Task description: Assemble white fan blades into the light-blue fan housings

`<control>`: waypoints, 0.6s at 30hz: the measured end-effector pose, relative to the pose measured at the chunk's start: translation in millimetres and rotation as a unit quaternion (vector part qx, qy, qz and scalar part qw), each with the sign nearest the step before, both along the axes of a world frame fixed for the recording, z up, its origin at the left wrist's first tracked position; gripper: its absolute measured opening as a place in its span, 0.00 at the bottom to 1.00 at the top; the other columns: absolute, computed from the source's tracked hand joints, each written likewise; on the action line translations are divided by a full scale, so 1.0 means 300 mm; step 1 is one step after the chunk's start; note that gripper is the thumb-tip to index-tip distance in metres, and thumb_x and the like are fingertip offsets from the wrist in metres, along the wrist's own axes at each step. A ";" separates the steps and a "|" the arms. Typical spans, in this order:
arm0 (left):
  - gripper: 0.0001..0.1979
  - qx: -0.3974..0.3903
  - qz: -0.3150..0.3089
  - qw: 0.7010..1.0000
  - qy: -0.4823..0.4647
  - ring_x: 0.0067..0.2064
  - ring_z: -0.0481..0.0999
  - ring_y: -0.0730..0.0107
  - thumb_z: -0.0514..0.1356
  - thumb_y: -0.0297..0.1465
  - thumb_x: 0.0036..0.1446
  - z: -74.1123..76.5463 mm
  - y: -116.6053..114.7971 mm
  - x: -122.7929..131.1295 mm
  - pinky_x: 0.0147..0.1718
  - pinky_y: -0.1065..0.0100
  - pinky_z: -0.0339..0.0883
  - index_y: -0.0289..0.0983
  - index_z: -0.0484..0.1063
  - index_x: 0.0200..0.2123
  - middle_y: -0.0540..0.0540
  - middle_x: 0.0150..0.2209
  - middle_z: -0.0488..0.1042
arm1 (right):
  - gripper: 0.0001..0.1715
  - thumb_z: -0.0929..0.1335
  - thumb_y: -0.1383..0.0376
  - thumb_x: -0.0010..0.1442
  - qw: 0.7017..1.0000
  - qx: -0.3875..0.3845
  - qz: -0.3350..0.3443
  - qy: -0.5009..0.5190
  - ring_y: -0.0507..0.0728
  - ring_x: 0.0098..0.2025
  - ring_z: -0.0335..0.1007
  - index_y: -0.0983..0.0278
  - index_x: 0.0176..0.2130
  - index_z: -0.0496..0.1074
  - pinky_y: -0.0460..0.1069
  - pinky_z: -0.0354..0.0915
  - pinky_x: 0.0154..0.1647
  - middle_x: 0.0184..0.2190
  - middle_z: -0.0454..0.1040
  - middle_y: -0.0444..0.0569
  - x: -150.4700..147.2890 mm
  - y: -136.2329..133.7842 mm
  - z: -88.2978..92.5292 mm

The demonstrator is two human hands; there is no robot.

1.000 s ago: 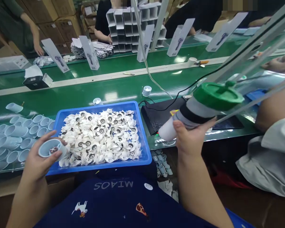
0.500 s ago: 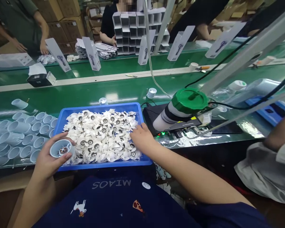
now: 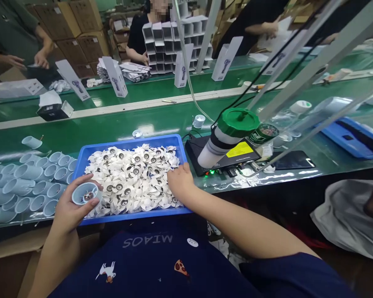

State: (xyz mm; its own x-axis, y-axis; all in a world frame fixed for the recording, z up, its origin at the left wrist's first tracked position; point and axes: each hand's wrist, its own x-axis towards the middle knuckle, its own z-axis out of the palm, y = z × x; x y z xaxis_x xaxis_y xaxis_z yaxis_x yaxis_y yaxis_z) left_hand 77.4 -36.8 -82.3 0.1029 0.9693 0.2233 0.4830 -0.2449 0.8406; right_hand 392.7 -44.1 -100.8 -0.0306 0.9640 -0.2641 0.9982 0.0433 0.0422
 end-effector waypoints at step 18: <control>0.28 0.028 -0.154 0.984 0.084 0.53 0.77 0.52 0.70 0.38 0.53 0.080 -0.067 0.191 0.52 0.56 0.72 0.42 0.70 0.56 0.41 0.52 0.76 | 0.31 0.79 0.49 0.50 0.460 -0.179 -0.078 0.866 0.52 0.40 0.72 0.61 0.46 0.70 0.50 0.67 0.49 0.39 0.74 0.46 -0.043 -0.071 0.080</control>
State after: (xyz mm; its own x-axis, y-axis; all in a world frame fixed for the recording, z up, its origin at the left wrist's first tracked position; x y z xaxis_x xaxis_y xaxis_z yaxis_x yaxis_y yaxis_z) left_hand 134.7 -56.8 -58.5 0.4294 0.8732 0.2304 0.5096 -0.4449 0.7364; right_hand 379.8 -65.3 -76.6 -0.4322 0.8941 -0.1172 -0.4869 -0.3408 -0.8042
